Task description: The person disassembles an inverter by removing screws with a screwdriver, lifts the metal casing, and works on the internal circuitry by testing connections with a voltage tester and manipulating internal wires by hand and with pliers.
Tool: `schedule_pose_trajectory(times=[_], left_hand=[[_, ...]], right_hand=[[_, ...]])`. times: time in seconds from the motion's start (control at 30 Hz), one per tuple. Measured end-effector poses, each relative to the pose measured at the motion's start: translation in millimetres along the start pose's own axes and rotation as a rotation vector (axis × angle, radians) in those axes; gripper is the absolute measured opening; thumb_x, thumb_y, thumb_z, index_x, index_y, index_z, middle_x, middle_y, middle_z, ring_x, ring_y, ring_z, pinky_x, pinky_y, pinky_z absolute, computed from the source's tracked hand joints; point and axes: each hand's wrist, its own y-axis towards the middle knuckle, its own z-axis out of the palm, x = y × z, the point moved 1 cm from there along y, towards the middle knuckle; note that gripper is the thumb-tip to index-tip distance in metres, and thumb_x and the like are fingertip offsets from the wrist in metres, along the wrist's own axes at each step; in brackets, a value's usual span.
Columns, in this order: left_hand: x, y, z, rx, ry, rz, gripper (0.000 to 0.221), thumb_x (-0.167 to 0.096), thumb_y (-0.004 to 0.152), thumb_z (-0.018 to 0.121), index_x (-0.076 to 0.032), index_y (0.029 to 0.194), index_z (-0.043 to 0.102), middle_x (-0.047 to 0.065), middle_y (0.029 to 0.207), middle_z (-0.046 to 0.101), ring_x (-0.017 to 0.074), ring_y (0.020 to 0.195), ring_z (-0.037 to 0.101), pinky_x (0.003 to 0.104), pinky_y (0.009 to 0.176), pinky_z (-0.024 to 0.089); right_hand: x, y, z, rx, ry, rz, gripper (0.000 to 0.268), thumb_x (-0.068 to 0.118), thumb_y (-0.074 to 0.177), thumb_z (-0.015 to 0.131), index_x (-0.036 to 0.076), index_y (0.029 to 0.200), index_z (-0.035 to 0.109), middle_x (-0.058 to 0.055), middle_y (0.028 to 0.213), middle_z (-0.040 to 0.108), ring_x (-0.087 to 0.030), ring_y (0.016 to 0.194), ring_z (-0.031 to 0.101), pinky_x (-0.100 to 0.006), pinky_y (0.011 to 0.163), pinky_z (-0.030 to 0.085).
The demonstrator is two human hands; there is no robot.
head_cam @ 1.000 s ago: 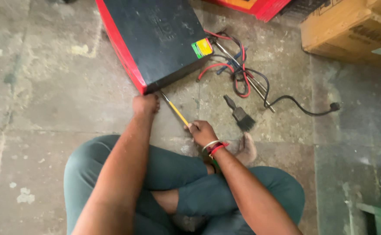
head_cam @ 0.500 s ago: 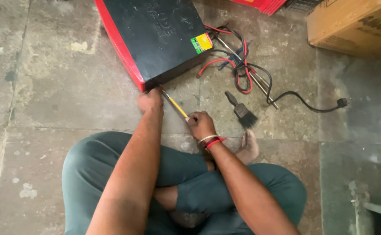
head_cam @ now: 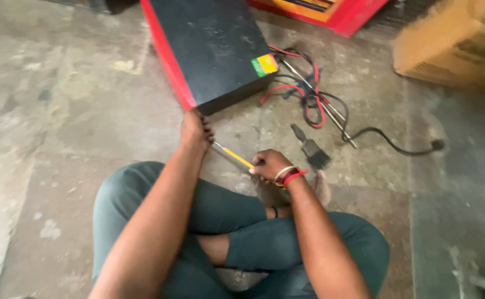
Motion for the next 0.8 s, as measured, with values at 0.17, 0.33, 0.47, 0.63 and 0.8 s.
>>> schedule_pose_trajectory(times=[0.17, 0.33, 0.47, 0.63, 0.8], left_hand=[[-96.4, -70.7, -82.4, 0.360, 0.234, 0.197, 0.031, -0.034, 0.095, 0.049, -0.007, 0.086, 0.063, 0.008, 0.074, 0.063, 0.0215, 0.061, 0.057, 0.035, 0.059, 0.049], [-163.7, -114.7, -205.4, 0.081, 0.839, 0.340, 0.036, -0.028, 0.099, 0.053, -0.006, 0.122, 0.068, 0.015, 0.115, 0.072, 0.0246, 0.104, 0.071, 0.041, 0.095, 0.053], [-152.9, -80.4, -287.0, -0.179, 1.072, 0.199, 0.031, -0.014, 0.104, 0.062, 0.002, 0.130, 0.070, 0.022, 0.126, 0.071, 0.0281, 0.109, 0.067, 0.040, 0.096, 0.054], [-156.3, -20.2, -299.2, 0.054, 0.695, 0.087, 0.029, 0.001, 0.094, 0.058, 0.008, 0.119, 0.071, 0.019, 0.112, 0.077, 0.0263, 0.097, 0.076, 0.035, 0.086, 0.063], [-215.1, -15.8, -174.4, 0.238, 1.720, 0.389, 0.021, -0.018, 0.094, 0.066, -0.005, 0.103, 0.079, 0.012, 0.091, 0.080, 0.0245, 0.084, 0.074, 0.035, 0.077, 0.058]], right_hand=[[3.7, 4.1, 7.4, 0.018, -0.279, -0.123, 0.023, 0.018, 0.079, 0.084, 0.004, 0.095, 0.075, -0.010, 0.081, 0.076, -0.018, 0.069, 0.071, -0.035, 0.064, 0.057], [-7.6, 7.6, 12.8, 0.026, -0.351, -0.158, 0.028, 0.025, 0.075, 0.084, 0.007, 0.096, 0.076, -0.010, 0.087, 0.077, -0.025, 0.083, 0.075, -0.039, 0.077, 0.058], [-14.2, 10.8, 17.7, -0.087, -0.399, -0.135, 0.028, 0.026, 0.073, 0.086, 0.009, 0.093, 0.077, -0.011, 0.089, 0.077, -0.029, 0.086, 0.074, -0.041, 0.079, 0.057], [-7.0, 10.5, 18.5, -0.135, -0.487, -0.099, 0.031, 0.026, 0.065, 0.091, 0.011, 0.089, 0.078, -0.011, 0.092, 0.075, -0.031, 0.089, 0.072, -0.041, 0.080, 0.057], [4.4, 4.3, 19.9, -0.060, -0.442, -0.034, 0.034, 0.028, 0.064, 0.092, 0.012, 0.089, 0.076, -0.010, 0.093, 0.076, -0.031, 0.092, 0.072, -0.041, 0.082, 0.055]])
